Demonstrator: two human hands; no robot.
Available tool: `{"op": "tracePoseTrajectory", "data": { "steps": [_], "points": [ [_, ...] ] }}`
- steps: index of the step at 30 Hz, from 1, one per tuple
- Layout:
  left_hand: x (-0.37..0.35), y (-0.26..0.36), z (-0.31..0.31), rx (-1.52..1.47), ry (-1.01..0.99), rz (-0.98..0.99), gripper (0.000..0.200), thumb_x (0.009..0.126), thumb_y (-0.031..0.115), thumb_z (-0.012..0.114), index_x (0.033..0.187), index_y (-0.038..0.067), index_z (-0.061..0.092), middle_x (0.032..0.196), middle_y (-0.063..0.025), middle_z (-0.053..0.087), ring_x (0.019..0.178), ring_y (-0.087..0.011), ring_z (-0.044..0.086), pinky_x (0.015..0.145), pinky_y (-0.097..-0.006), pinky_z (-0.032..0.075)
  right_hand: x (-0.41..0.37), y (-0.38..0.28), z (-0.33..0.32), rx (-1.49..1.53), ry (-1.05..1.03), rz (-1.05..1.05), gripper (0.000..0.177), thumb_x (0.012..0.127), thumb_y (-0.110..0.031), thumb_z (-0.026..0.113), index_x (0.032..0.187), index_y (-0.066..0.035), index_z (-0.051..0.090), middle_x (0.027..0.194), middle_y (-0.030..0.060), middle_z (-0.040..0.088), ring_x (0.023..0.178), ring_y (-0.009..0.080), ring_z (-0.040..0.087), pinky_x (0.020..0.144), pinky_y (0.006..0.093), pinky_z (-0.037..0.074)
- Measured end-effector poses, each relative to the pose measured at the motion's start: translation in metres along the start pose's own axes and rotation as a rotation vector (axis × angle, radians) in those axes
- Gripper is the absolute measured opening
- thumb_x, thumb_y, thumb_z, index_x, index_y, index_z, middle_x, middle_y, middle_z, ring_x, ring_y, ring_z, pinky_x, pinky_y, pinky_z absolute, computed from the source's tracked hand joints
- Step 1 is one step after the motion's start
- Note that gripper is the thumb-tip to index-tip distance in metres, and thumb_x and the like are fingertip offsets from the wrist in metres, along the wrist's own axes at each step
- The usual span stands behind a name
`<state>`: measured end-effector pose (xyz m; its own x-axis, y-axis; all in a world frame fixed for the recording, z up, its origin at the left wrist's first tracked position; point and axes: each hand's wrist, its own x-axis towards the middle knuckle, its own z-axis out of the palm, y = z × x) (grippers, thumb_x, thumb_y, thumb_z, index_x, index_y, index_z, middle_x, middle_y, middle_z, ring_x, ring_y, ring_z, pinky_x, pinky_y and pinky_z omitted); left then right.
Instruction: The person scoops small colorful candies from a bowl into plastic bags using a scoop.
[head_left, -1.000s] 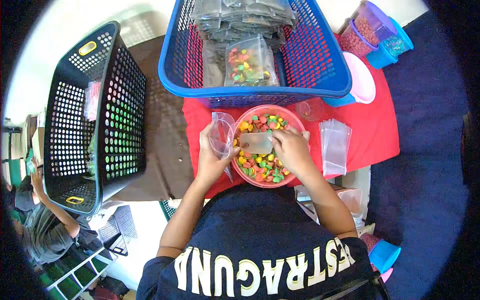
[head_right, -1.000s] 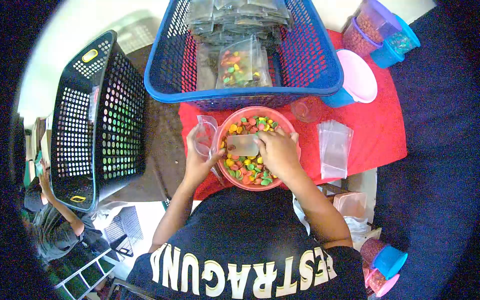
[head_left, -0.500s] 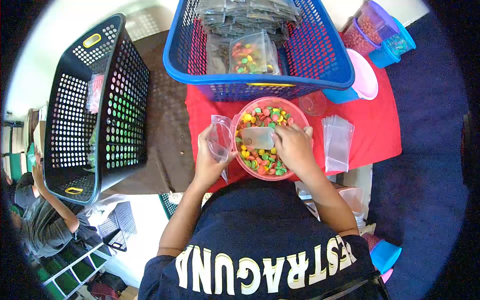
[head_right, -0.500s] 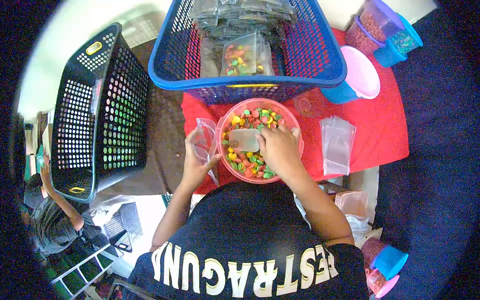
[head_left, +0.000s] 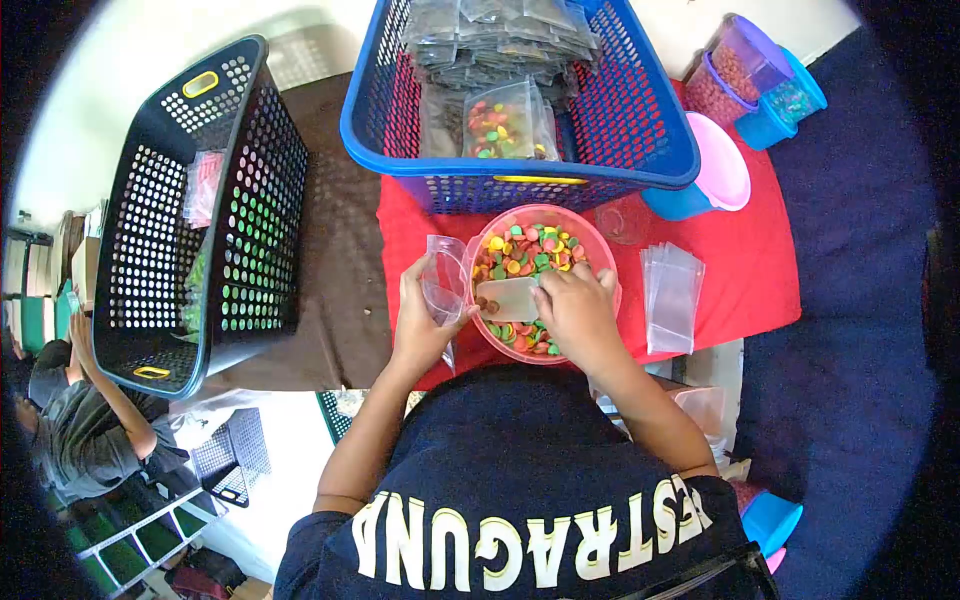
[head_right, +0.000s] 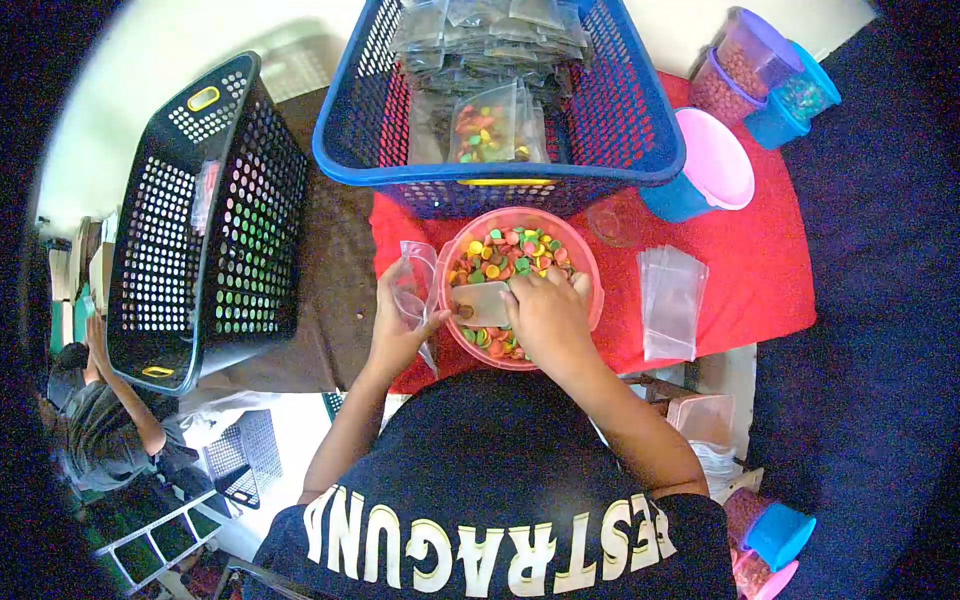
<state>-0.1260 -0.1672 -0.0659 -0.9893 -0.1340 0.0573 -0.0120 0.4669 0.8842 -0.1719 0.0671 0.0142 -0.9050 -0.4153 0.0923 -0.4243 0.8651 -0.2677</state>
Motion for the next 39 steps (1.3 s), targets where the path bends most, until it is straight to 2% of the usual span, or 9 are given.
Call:
{"op": "tracePoseTrajectory", "data": {
  "steps": [5, 11, 14, 16, 20, 22, 24, 30, 39],
  "points": [
    [0.0, -0.001, -0.002, 0.022, -0.001, 0.039, 0.103, 0.075, 0.027, 0.092, 0.153, 0.004, 0.029, 0.148, -0.0169, 0.043, 0.129, -0.0311, 0.052, 0.108, -0.044, 0.045, -0.001, 0.005, 0.013, 0.011, 0.07, -0.015, 0.017, 0.095, -0.027, 0.065, 0.09, -0.01, 0.067, 0.088, 0.0072, 0.072, 0.093, 0.0266, 0.062, 0.083, 0.0468, 0.034],
    [-0.005, -0.001, -0.011, 0.049, 0.079, 0.08, 0.099, 0.076, 0.028, 0.09, 0.152, 0.003, 0.031, 0.145, -0.018, 0.046, 0.132, -0.0316, 0.05, 0.109, -0.0445, 0.044, 0.001, 0.019, -0.001, 0.077, -0.069, 0.137, 0.021, 0.097, -0.026, 0.062, 0.104, -0.009, 0.072, 0.097, 0.0092, 0.074, 0.095, 0.0271, 0.064, 0.084, 0.0465, 0.034],
    [-0.009, -0.005, -0.011, -0.027, 0.071, 0.013, 0.098, 0.077, 0.026, 0.089, 0.152, 0.003, 0.03, 0.145, -0.0186, 0.046, 0.131, -0.032, 0.05, 0.109, -0.0455, 0.044, 0.013, 0.019, 0.008, -0.053, 0.064, 0.091, 0.02, 0.096, -0.029, 0.062, 0.094, -0.01, 0.07, 0.092, 0.0078, 0.074, 0.093, 0.0268, 0.065, 0.082, 0.048, 0.036],
    [-0.013, -0.004, -0.014, -0.076, 0.061, -0.014, 0.097, 0.079, 0.024, 0.088, 0.153, 0.004, 0.029, 0.146, -0.0193, 0.045, 0.13, -0.0329, 0.051, 0.109, -0.0467, 0.044, 0.02, 0.013, 0.01, -0.059, -0.018, 0.109, 0.024, 0.097, -0.027, 0.06, 0.108, -0.009, 0.071, 0.097, 0.0095, 0.074, 0.096, 0.0263, 0.065, 0.084, 0.047, 0.034],
    [0.001, 0.008, -0.022, -0.159, 0.098, 0.001, 0.093, 0.079, 0.019, 0.087, 0.152, 0.005, 0.032, 0.146, -0.0177, 0.046, 0.131, -0.0322, 0.051, 0.111, -0.0445, 0.043, 0.034, 0.01, 0.018, -0.126, 0.022, 0.039, 0.024, 0.096, -0.028, 0.06, 0.106, -0.01, 0.072, 0.096, 0.0077, 0.074, 0.099, 0.0253, 0.064, 0.086, 0.0467, 0.035],
    [0.01, 0.007, -0.026, 0.179, 0.036, 0.131, 0.088, 0.079, 0.016, 0.086, 0.15, 0.004, 0.035, 0.144, -0.0179, 0.047, 0.131, -0.0319, 0.051, 0.11, -0.0425, 0.043, 0.036, 0.005, 0.009, -0.161, -0.055, 0.044, 0.024, 0.096, -0.028, 0.06, 0.105, -0.01, 0.072, 0.095, 0.0068, 0.074, 0.099, 0.0246, 0.064, 0.086, 0.0472, 0.035],
    [0.015, 0.009, -0.025, 0.206, -0.007, 0.125, 0.083, 0.081, 0.014, 0.085, 0.148, 0.003, 0.038, 0.142, -0.0193, 0.048, 0.132, -0.0326, 0.051, 0.109, -0.0421, 0.044, 0.034, 0.005, 0.008, -0.166, -0.052, 0.039, 0.022, 0.096, -0.028, 0.06, 0.101, -0.01, 0.072, 0.092, 0.0065, 0.074, 0.097, 0.0243, 0.064, 0.085, 0.0477, 0.035],
    [0.01, 0.006, -0.016, 0.122, -0.045, -0.009, 0.086, 0.081, 0.015, 0.084, 0.151, 0.007, 0.034, 0.14, -0.0157, 0.052, 0.112, -0.0247, 0.061, 0.096, -0.0401, 0.052, 0.027, 0.002, 0.006, -0.055, -0.065, 0.055, 0.02, 0.093, -0.026, 0.062, 0.088, -0.009, 0.071, 0.083, 0.0091, 0.072, 0.085, 0.0289, 0.067, 0.084, 0.0492, 0.038],
    [0.02, 0.012, -0.019, 0.1, -0.089, -0.026, 0.088, 0.082, 0.017, 0.084, 0.152, 0.006, 0.033, 0.148, -0.019, 0.045, 0.138, -0.0321, 0.046, 0.115, -0.0449, 0.039, 0.03, 0.013, 0.015, -0.113, 0.065, 0.013, 0.016, 0.094, -0.026, 0.064, 0.093, -0.011, 0.068, 0.089, 0.0079, 0.073, 0.092, 0.0261, 0.064, 0.081, 0.0465, 0.036]
  ]
}}
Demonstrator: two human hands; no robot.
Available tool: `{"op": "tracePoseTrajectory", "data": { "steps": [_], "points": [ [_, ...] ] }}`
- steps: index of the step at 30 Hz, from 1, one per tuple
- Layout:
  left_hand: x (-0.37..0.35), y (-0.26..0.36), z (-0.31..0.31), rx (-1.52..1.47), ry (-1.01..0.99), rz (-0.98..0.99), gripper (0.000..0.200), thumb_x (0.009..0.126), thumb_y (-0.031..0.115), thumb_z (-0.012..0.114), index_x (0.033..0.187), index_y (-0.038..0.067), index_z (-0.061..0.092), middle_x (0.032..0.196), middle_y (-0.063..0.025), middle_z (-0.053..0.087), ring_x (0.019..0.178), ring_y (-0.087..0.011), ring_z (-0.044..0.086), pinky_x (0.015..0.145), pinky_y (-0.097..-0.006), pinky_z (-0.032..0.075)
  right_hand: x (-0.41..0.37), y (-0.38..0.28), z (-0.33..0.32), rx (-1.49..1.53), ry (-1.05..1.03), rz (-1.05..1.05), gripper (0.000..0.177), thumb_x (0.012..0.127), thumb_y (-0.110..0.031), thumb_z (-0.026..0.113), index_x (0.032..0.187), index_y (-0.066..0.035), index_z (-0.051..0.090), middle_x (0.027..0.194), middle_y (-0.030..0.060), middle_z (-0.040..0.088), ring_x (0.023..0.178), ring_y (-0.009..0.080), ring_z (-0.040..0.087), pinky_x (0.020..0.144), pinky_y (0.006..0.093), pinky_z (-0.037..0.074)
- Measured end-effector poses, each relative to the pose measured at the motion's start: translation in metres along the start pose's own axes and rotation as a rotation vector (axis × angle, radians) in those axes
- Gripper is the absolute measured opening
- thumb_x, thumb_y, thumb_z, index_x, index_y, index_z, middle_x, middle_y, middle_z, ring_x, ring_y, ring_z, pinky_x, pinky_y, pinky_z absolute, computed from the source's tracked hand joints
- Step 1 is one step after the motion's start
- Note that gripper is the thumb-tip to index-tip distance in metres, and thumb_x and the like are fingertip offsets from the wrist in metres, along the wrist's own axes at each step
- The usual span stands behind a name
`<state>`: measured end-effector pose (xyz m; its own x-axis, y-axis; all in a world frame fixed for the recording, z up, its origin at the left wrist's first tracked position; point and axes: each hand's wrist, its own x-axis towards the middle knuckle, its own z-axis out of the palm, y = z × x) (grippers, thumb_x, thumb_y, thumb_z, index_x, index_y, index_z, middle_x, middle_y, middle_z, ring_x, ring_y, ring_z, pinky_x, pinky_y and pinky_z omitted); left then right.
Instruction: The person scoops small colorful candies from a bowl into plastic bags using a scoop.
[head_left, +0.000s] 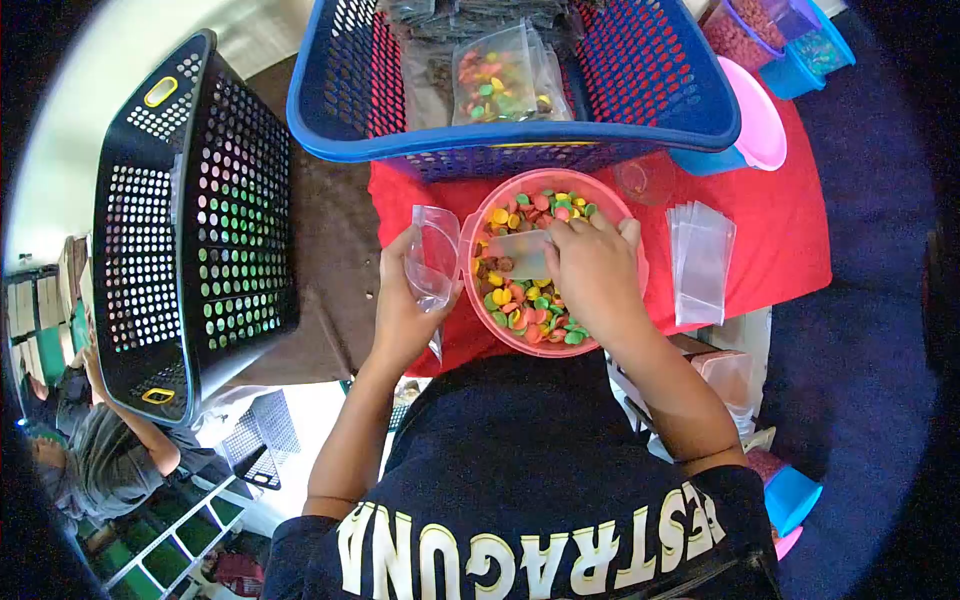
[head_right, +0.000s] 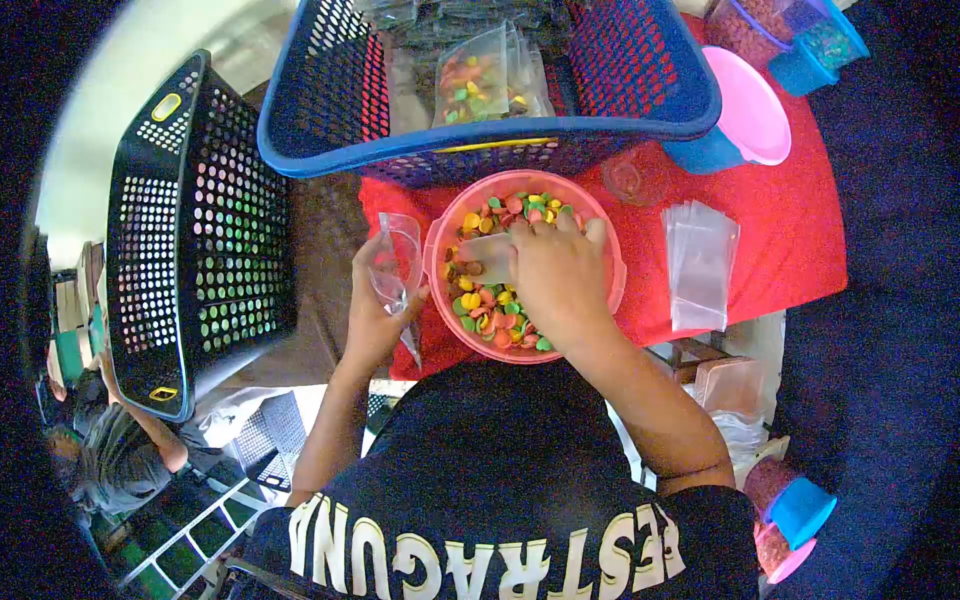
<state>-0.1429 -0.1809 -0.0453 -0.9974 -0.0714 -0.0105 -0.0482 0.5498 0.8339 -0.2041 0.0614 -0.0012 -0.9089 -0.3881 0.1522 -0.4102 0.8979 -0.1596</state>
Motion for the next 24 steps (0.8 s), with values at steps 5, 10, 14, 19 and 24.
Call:
{"op": "tracePoseTrajectory", "data": {
  "steps": [5, 10, 14, 19, 24],
  "points": [
    [0.001, -0.008, 0.005, -0.023, 0.0, 0.009, 0.087, 0.082, 0.017, 0.083, 0.152, 0.003, 0.033, 0.148, -0.0191, 0.045, 0.139, -0.0323, 0.045, 0.116, -0.0444, 0.037, -0.002, -0.011, 0.007, 0.052, -0.089, 0.016, 0.019, 0.094, -0.027, 0.063, 0.093, -0.01, 0.069, 0.086, 0.0095, 0.072, 0.09, 0.028, 0.065, 0.082, 0.0471, 0.037],
    [0.0, -0.005, 0.002, -0.02, 0.045, 0.057, 0.089, 0.078, 0.017, 0.087, 0.149, 0.002, 0.036, 0.142, -0.0196, 0.047, 0.132, -0.0352, 0.05, 0.11, -0.0443, 0.042, -0.005, -0.005, -0.012, 0.093, -0.187, 0.059, 0.023, 0.093, -0.026, 0.061, 0.082, -0.008, 0.069, 0.078, 0.0119, 0.07, 0.082, 0.0292, 0.067, 0.081, 0.0473, 0.039],
    [-0.005, -0.01, 0.003, -0.06, 0.019, 0.009, 0.09, 0.077, 0.016, 0.088, 0.149, 0.001, 0.035, 0.14, -0.0207, 0.046, 0.132, -0.0348, 0.049, 0.111, -0.0443, 0.042, -0.01, 0.011, -0.01, 0.09, -0.291, 0.102, 0.022, 0.089, -0.028, 0.064, 0.082, -0.009, 0.071, 0.077, 0.0107, 0.072, 0.078, 0.0287, 0.068, 0.08, 0.0476, 0.041],
    [-0.015, -0.007, 0.006, -0.07, -0.029, -0.064, 0.092, 0.077, 0.017, 0.088, 0.149, 0.001, 0.034, 0.142, -0.0205, 0.045, 0.133, -0.0352, 0.049, 0.111, -0.0442, 0.042, -0.02, 0.01, 0.004, 0.158, -0.161, 0.12, 0.019, 0.091, -0.028, 0.063, 0.087, -0.012, 0.072, 0.082, 0.0093, 0.073, 0.087, 0.028, 0.067, 0.084, 0.0474, 0.039],
    [-0.017, -0.014, 0.008, -0.049, -0.002, -0.031, 0.093, 0.077, 0.019, 0.089, 0.149, 0.001, 0.034, 0.142, -0.0198, 0.044, 0.132, -0.0345, 0.049, 0.11, -0.0442, 0.042, -0.017, 0.007, -0.013, 0.113, -0.162, 0.131, 0.02, 0.093, -0.028, 0.063, 0.093, -0.012, 0.073, 0.088, 0.0094, 0.074, 0.097, 0.0289, 0.064, 0.087, 0.0474, 0.038]
  ]
}}
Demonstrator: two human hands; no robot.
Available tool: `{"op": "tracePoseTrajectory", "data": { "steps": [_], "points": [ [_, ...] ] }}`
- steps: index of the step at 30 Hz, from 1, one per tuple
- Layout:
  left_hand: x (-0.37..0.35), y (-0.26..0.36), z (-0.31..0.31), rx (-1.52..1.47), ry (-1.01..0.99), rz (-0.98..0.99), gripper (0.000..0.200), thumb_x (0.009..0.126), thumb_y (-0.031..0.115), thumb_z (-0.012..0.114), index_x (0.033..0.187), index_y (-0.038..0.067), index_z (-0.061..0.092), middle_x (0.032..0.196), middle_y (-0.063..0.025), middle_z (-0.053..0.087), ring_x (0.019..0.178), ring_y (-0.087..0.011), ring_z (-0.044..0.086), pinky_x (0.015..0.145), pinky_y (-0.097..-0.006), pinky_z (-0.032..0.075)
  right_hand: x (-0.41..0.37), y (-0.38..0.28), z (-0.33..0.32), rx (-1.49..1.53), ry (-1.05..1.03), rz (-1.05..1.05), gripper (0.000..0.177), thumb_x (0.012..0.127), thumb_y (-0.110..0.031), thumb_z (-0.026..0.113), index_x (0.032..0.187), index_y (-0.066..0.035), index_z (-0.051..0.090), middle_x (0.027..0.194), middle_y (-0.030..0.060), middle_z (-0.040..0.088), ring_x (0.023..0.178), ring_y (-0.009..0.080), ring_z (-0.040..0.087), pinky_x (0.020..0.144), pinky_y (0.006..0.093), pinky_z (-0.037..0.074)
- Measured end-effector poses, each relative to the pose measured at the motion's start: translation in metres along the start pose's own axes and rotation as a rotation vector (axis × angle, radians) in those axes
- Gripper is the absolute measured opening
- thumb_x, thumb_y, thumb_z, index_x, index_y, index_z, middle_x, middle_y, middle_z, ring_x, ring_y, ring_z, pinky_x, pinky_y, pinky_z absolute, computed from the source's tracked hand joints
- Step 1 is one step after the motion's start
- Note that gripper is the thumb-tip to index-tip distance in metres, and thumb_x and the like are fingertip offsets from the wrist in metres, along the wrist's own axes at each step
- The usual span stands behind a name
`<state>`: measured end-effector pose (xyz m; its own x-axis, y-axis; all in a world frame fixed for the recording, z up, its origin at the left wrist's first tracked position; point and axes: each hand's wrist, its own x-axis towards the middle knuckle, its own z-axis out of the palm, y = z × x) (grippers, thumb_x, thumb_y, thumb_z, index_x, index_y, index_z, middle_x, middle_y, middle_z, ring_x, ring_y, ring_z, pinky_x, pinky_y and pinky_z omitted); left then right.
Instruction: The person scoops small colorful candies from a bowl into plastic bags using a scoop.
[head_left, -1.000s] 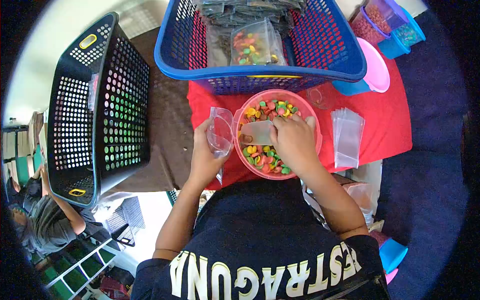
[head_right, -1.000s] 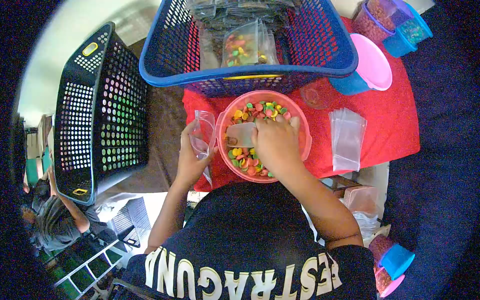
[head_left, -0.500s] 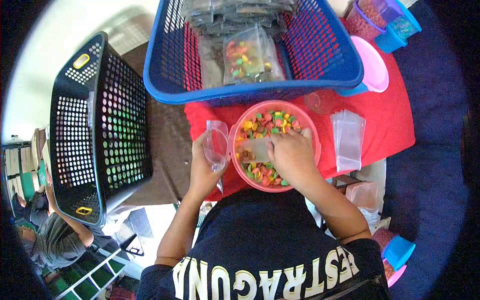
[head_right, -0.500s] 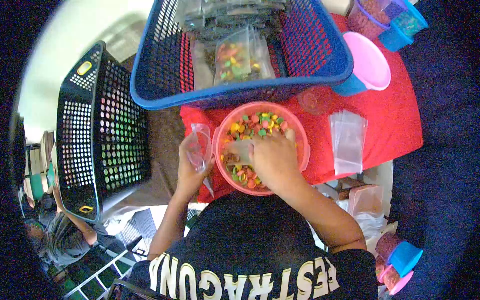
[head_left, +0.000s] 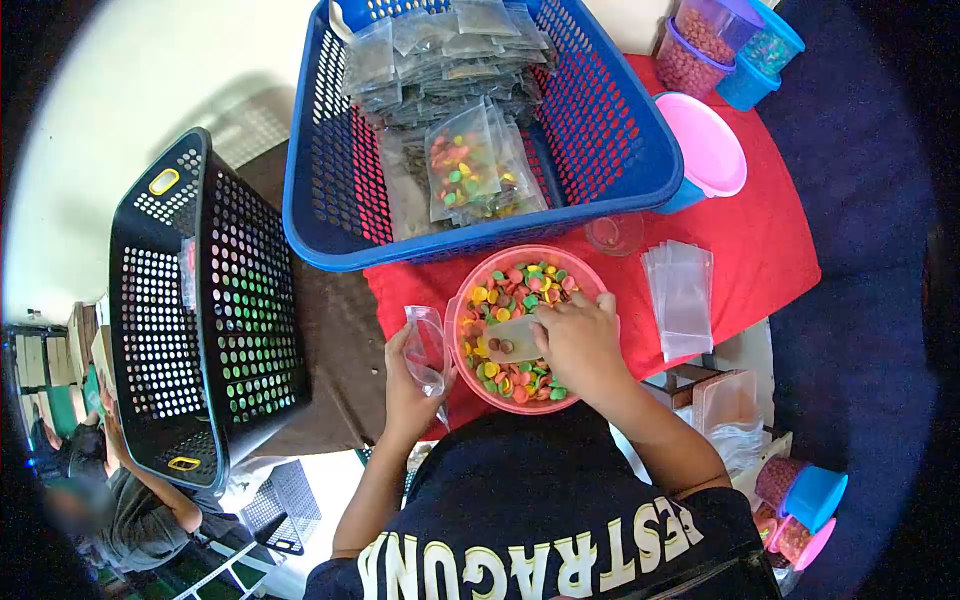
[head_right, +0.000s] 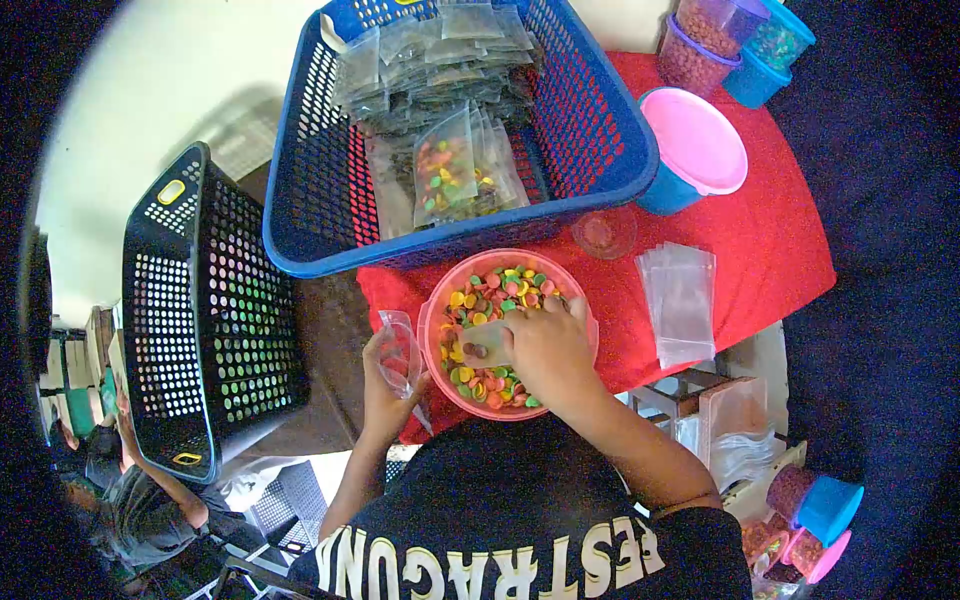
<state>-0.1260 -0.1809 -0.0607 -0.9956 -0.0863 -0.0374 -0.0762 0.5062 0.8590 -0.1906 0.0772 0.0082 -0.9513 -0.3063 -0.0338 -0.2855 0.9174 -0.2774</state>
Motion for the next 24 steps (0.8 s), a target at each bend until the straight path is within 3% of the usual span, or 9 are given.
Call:
{"op": "tracePoseTrajectory", "data": {
  "steps": [3, 5, 8, 15, 18, 21, 22, 24],
  "points": [
    [-0.002, -0.003, -0.002, 0.035, -0.026, 0.048, 0.095, 0.082, 0.025, 0.086, 0.153, 0.004, 0.028, 0.148, -0.0185, 0.042, 0.132, -0.0312, 0.048, 0.111, -0.0459, 0.041, 0.006, 0.003, -0.006, -0.03, 0.06, -0.084, 0.02, 0.093, -0.028, 0.063, 0.093, -0.011, 0.074, 0.087, 0.009, 0.074, 0.096, 0.0292, 0.064, 0.087, 0.0475, 0.038],
    [-0.005, -0.005, -0.002, 0.057, -0.024, 0.063, 0.095, 0.081, 0.023, 0.087, 0.153, 0.004, 0.027, 0.148, -0.0185, 0.042, 0.132, -0.0316, 0.048, 0.11, -0.0457, 0.042, 0.012, 0.002, -0.015, -0.07, -0.008, -0.112, 0.019, 0.091, -0.027, 0.063, 0.093, -0.01, 0.074, 0.087, 0.0084, 0.074, 0.097, 0.0275, 0.064, 0.089, 0.0473, 0.037],
    [-0.003, 0.0, -0.002, -0.128, -0.044, -0.041, 0.095, 0.081, 0.02, 0.086, 0.154, 0.005, 0.027, 0.148, -0.0186, 0.042, 0.133, -0.0317, 0.047, 0.112, -0.0457, 0.041, 0.021, -0.001, -0.009, -0.174, -0.003, -0.055, 0.019, 0.09, -0.029, 0.066, 0.095, -0.012, 0.073, 0.088, 0.0071, 0.072, 0.096, 0.0249, 0.062, 0.086, 0.046, 0.036],
    [-0.008, 0.001, -0.004, 0.004, -0.023, 0.062, 0.094, 0.077, 0.017, 0.088, 0.151, 0.003, 0.031, 0.144, -0.0178, 0.043, 0.132, -0.032, 0.048, 0.111, -0.0446, 0.042, 0.036, -0.004, 0.0, -0.094, 0.088, -0.133, 0.02, 0.091, -0.024, 0.064, 0.099, -0.009, 0.074, 0.087, 0.0067, 0.071, 0.097, 0.0249, 0.062, 0.086, 0.0456, 0.036],
    [-0.008, 0.0, -0.003, -0.021, -0.001, 0.071, 0.093, 0.074, 0.017, 0.09, 0.148, 0.003, 0.035, 0.142, -0.0181, 0.044, 0.13, -0.034, 0.05, 0.109, -0.0443, 0.044, 0.04, -0.008, -0.002, -0.111, 0.004, -0.193, 0.024, 0.095, -0.038, 0.057, 0.099, -0.039, 0.081, 0.095, 0.0039, 0.074, 0.102, 0.0268, 0.063, 0.097, 0.048, 0.034],
    [-0.011, 0.002, -0.007, -0.007, -0.026, 0.072, 0.093, 0.077, 0.019, 0.089, 0.15, 0.004, 0.032, 0.144, -0.0179, 0.044, 0.133, -0.0324, 0.048, 0.11, -0.0447, 0.042, 0.038, -0.004, -0.002, -0.024, -0.093, -0.117, 0.025, 0.095, -0.037, 0.057, 0.098, -0.039, 0.081, 0.098, 0.0052, 0.075, 0.105, 0.0279, 0.063, 0.098, 0.0498, 0.033],
    [-0.01, 0.002, -0.007, -0.005, -0.044, 0.077, 0.094, 0.08, 0.022, 0.088, 0.152, 0.005, 0.029, 0.146, -0.0177, 0.043, 0.134, -0.0309, 0.046, 0.112, -0.045, 0.04, 0.033, 0.001, 0.006, -0.044, 0.065, -0.177, 0.016, 0.091, -0.028, 0.064, 0.097, -0.016, 0.074, 0.088, 0.0083, 0.072, 0.099, 0.0265, 0.063, 0.088, 0.0499, 0.035],
    [-0.009, 0.002, -0.006, -0.004, -0.043, 0.073, 0.095, 0.08, 0.022, 0.088, 0.153, 0.005, 0.029, 0.147, -0.0178, 0.043, 0.134, -0.0311, 0.047, 0.111, -0.0453, 0.04, 0.034, 0.012, 0.021, -0.059, 0.05, -0.153, 0.016, 0.092, -0.028, 0.063, 0.096, -0.017, 0.074, 0.09, 0.0077, 0.072, 0.1, 0.0259, 0.062, 0.089, 0.0494, 0.034]
  ]
}}
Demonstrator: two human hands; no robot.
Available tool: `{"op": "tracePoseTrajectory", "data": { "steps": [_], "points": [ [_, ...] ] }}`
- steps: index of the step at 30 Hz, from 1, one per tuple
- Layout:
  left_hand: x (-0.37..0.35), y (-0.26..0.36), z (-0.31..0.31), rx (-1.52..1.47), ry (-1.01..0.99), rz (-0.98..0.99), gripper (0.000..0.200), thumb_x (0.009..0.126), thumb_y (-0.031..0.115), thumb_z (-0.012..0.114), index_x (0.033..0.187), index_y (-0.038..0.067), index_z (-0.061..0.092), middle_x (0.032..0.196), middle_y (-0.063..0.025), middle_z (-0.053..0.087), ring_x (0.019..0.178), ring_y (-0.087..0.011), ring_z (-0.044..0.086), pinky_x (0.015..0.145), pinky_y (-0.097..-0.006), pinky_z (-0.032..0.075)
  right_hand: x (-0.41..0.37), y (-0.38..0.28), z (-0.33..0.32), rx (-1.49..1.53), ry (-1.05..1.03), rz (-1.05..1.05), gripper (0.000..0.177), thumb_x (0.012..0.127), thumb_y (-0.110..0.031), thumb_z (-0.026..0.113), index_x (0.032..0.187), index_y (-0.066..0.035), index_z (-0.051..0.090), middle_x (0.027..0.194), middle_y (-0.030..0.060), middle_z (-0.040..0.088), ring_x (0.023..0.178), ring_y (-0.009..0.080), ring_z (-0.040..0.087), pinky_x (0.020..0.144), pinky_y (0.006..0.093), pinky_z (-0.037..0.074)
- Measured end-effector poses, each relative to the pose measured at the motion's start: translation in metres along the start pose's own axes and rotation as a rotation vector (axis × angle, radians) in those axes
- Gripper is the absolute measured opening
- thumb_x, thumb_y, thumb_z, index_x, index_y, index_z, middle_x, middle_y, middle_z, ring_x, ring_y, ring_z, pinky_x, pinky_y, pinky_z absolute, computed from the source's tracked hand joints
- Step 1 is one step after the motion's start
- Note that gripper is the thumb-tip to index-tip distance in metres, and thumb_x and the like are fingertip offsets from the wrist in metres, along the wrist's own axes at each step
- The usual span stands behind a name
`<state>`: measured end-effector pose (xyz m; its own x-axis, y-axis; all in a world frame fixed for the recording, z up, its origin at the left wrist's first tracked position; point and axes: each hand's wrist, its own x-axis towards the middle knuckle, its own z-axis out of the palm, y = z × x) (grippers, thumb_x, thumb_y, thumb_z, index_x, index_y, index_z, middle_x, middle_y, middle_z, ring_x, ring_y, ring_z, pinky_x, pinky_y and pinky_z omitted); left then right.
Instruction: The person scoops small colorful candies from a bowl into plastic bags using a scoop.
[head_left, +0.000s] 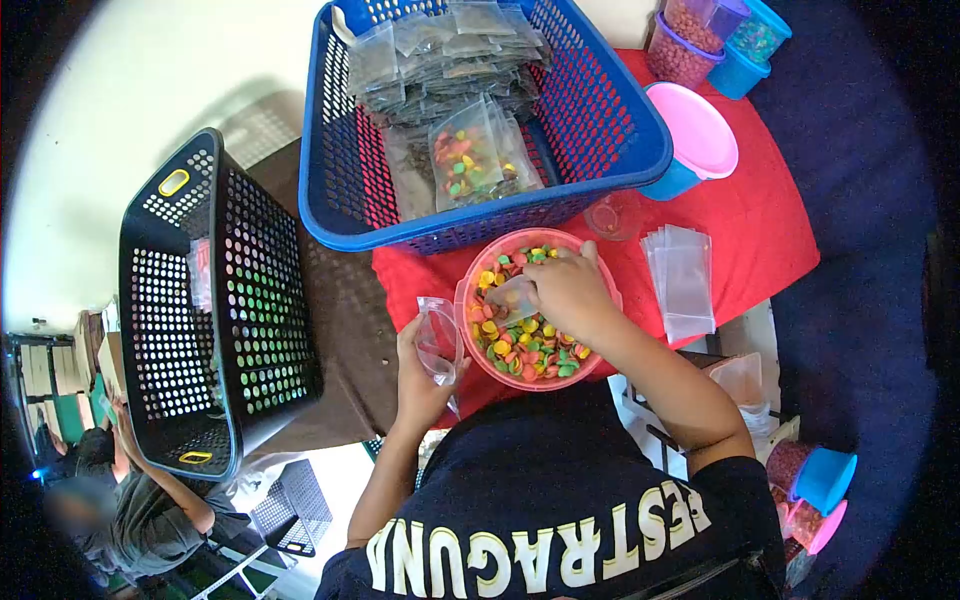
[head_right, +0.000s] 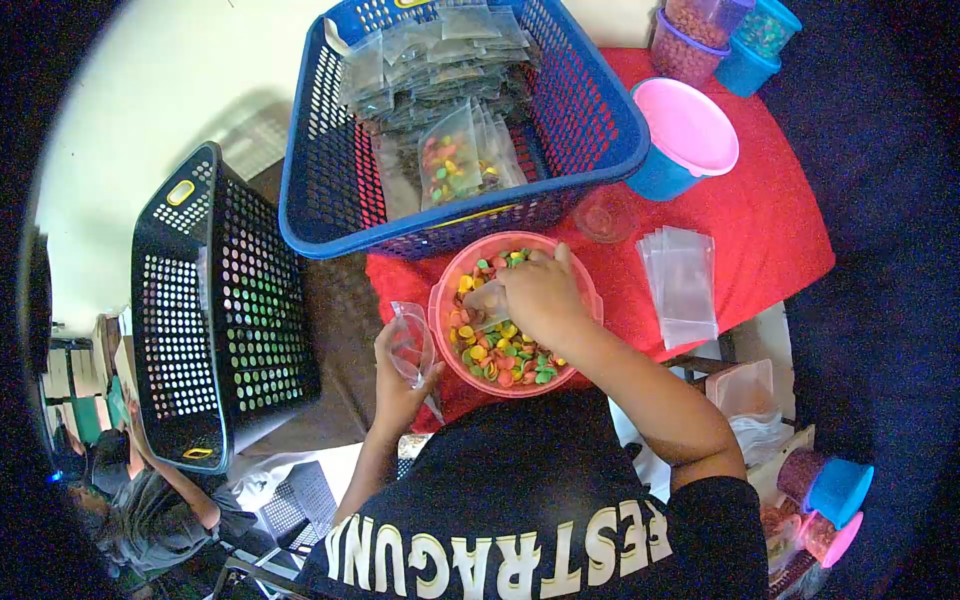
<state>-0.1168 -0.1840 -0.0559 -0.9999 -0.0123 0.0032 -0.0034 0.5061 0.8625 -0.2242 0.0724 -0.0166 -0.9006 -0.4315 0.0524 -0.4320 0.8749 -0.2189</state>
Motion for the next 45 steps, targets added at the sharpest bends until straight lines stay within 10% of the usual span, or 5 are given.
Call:
{"op": "tracePoseTrajectory", "data": {
  "steps": [45],
  "points": [
    [-0.007, 0.018, 0.003, 0.006, 0.091, 0.047, 0.093, 0.077, 0.017, 0.088, 0.15, 0.002, 0.033, 0.145, -0.0207, 0.045, 0.135, -0.0353, 0.049, 0.113, -0.045, 0.041, -0.015, 0.009, -0.02, 0.025, -0.087, 0.098, 0.028, 0.099, -0.029, 0.056, 0.116, -0.015, 0.074, 0.101, 0.0082, 0.075, 0.102, 0.0271, 0.063, 0.088, 0.05, 0.035]
  ]
}}
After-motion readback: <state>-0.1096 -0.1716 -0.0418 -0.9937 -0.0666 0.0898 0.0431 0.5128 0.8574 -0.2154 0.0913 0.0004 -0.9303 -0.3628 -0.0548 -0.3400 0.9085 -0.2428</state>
